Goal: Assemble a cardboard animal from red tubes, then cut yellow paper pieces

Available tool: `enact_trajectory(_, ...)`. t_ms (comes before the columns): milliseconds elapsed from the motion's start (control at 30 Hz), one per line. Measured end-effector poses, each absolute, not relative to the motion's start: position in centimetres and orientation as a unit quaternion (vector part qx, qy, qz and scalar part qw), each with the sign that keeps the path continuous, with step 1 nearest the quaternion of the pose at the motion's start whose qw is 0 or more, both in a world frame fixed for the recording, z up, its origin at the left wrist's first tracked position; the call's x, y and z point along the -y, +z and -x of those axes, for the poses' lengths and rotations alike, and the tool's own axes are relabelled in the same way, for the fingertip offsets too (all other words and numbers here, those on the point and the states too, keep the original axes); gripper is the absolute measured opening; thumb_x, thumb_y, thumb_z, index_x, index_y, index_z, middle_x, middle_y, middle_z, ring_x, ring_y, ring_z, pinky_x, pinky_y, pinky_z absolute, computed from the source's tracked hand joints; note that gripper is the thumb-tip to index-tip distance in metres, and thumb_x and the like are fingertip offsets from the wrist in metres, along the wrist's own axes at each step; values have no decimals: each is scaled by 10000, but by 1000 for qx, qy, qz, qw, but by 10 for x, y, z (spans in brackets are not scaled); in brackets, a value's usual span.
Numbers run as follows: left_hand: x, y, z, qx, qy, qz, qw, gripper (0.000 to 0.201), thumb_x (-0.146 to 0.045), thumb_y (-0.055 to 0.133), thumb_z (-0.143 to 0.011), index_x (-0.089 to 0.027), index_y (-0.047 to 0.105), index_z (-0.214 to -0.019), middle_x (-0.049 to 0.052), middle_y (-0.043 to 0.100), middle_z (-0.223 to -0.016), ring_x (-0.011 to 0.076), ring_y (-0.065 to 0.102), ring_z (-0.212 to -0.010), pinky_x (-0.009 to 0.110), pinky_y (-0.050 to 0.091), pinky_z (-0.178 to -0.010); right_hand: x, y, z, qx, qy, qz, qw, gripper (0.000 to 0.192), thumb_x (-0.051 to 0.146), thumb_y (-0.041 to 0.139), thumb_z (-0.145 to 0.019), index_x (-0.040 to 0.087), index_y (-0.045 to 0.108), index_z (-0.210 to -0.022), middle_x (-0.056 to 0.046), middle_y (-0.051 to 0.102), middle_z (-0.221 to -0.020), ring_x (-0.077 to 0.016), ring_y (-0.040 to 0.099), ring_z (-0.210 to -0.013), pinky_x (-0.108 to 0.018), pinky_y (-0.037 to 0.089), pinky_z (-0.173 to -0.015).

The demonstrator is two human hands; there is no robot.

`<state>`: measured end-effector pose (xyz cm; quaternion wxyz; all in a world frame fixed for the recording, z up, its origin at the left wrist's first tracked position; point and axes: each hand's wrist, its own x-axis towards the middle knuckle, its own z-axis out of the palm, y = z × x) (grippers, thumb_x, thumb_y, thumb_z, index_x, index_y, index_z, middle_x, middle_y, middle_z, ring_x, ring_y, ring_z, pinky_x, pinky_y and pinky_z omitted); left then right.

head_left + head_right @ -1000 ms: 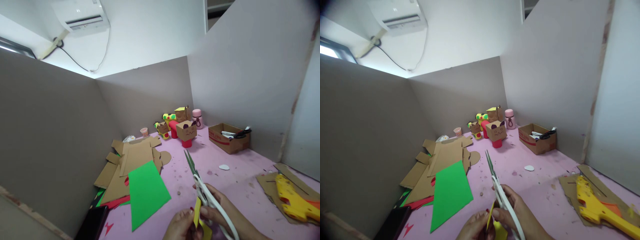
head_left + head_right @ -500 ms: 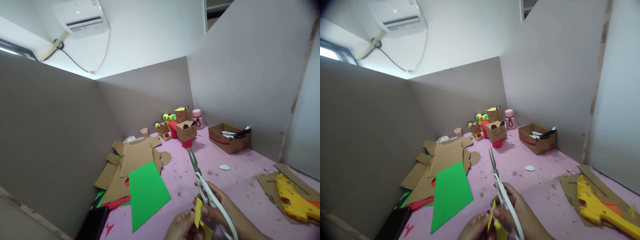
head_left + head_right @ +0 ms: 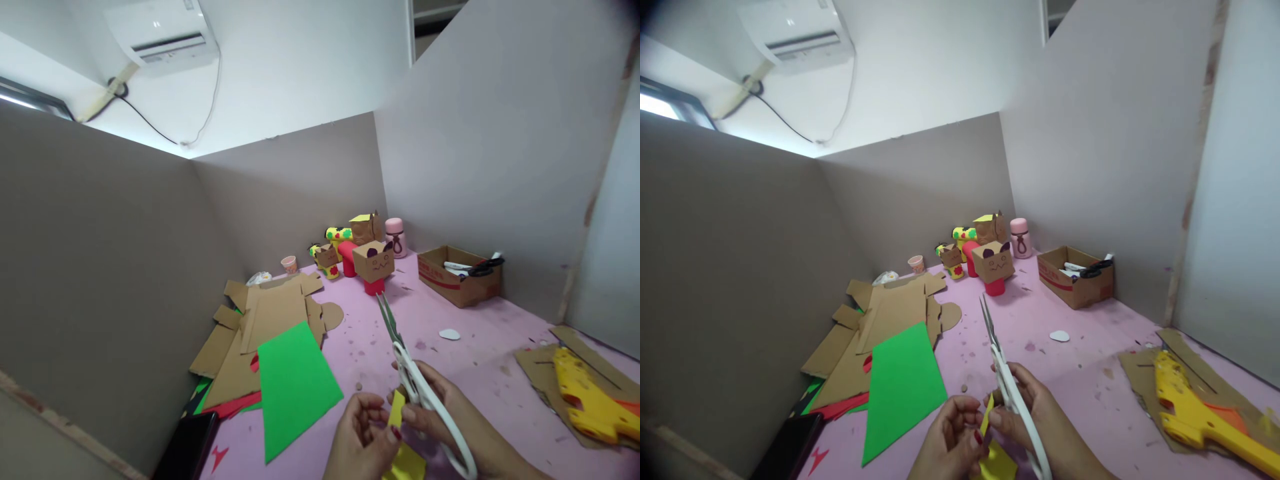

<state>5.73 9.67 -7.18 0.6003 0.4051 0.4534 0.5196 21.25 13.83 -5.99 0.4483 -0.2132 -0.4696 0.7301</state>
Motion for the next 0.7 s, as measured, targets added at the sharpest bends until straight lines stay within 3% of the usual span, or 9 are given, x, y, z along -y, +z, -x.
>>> enact_trajectory(133,-96,-67,-57,-460,515,-418,591,589,-471,843,-485,-166,545,-892,9,593,-775,76,531,-576,228,342,-577,-139,-63,-212,470,735,209,441,573,363,812,-628,224,477,-1071,31,582,-769,-95,521,-598,-203,398,-517)
enact_trajectory(333,-96,-66,-56,-444,523,-395,611,608,-494,824,-512,-159,549,-939,8,613,-695,117,581,-609,229,340,-550,-137,-59,-213,482,714,241,447,594,379,834,-579,223,496,-1042,40,592,-730,-110,541,-598,-214,432,-522)
enact_trajectory(433,-97,-70,-57,-448,541,-386,598,604,-509,818,-510,-166,557,-932,9,597,-769,111,582,-612,222,343,-531,-137,-60,-212,481,713,244,448,612,364,845,-560,233,492,-1043,46,589,-728,-117,554,-600,-221,443,-525)
enact_trajectory(500,-97,-73,-57,-454,551,-380,589,595,-522,818,-494,-168,567,-901,11,585,-815,102,573,-593,223,342,-526,-138,-63,-212,482,708,241,457,607,357,835,-582,237,479,-1060,28,605,-784,-135,586,-657,-240,463,-579)
enact_trajectory(600,-98,-75,-54,-483,554,-370,568,599,-530,808,-509,-147,587,-913,-11,575,-677,84,516,-536,224,340,-541,-138,-65,-214,507,677,273,459,534,378,778,-672,227,475,-1086,-17,624,-870,-163,613,-750,-264,469,-633)
enact_trajectory(700,-100,-71,-46,-531,589,-370,484,597,-515,800,-537,-123,614,-948,-5,585,-621,99,504,-553,220,345,-543,-137,-68,-217,538,670,273,433,460,450,705,-741,215,497,-1077,-52,644,-899,-171,622,-760,-276,467,-633)
